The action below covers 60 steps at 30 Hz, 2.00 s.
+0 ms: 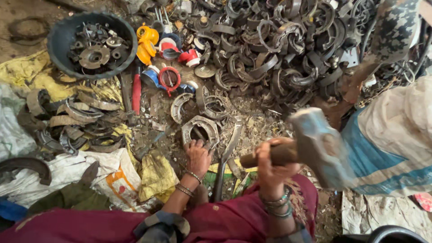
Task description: The person sits on the ground and uses a hammer to repeatedly strike a metal part held in a hexagonal metal holder. The person adjusts the part and continues striking it to break or reshape it.
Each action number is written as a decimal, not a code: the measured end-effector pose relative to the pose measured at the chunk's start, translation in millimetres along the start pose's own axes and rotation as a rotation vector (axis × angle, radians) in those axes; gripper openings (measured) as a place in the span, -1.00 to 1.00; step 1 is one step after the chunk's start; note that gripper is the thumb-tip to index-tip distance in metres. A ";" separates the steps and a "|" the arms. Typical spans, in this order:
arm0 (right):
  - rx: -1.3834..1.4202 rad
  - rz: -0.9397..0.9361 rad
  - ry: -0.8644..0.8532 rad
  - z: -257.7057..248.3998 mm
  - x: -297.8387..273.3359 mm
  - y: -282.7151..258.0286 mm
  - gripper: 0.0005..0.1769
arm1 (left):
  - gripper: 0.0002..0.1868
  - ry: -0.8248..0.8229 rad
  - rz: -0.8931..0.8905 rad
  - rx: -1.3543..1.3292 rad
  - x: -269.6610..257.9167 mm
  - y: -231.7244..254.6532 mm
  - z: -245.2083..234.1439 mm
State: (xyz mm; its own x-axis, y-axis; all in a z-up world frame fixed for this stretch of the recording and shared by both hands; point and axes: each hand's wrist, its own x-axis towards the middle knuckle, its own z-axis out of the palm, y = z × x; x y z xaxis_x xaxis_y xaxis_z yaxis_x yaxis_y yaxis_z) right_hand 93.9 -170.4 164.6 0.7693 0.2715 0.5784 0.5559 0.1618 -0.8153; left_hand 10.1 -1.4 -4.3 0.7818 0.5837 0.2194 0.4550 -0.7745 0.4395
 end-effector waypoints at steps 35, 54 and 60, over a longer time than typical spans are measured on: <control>-0.155 0.753 -0.006 -20.7 -103.9 191.6 -0.76 | -0.48 0.067 0.074 0.090 -22.6 -21.3 20.4; -0.373 0.948 0.107 -18.7 -85.0 172.4 -0.52 | -0.43 -0.041 0.027 0.238 -50.4 -35.7 6.2; -0.392 0.908 0.100 -23.6 -78.8 152.9 -0.49 | -0.31 -0.109 0.040 0.281 -57.4 -25.8 -3.4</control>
State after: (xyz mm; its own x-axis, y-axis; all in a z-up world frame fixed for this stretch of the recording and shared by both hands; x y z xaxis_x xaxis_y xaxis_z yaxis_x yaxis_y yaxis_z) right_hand 125.7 -189.4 -5.0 0.9677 0.0530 -0.2464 -0.2059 -0.3978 -0.8941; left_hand -47.9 -14.1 -25.3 0.8357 0.5336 0.1302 0.5113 -0.8423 0.1706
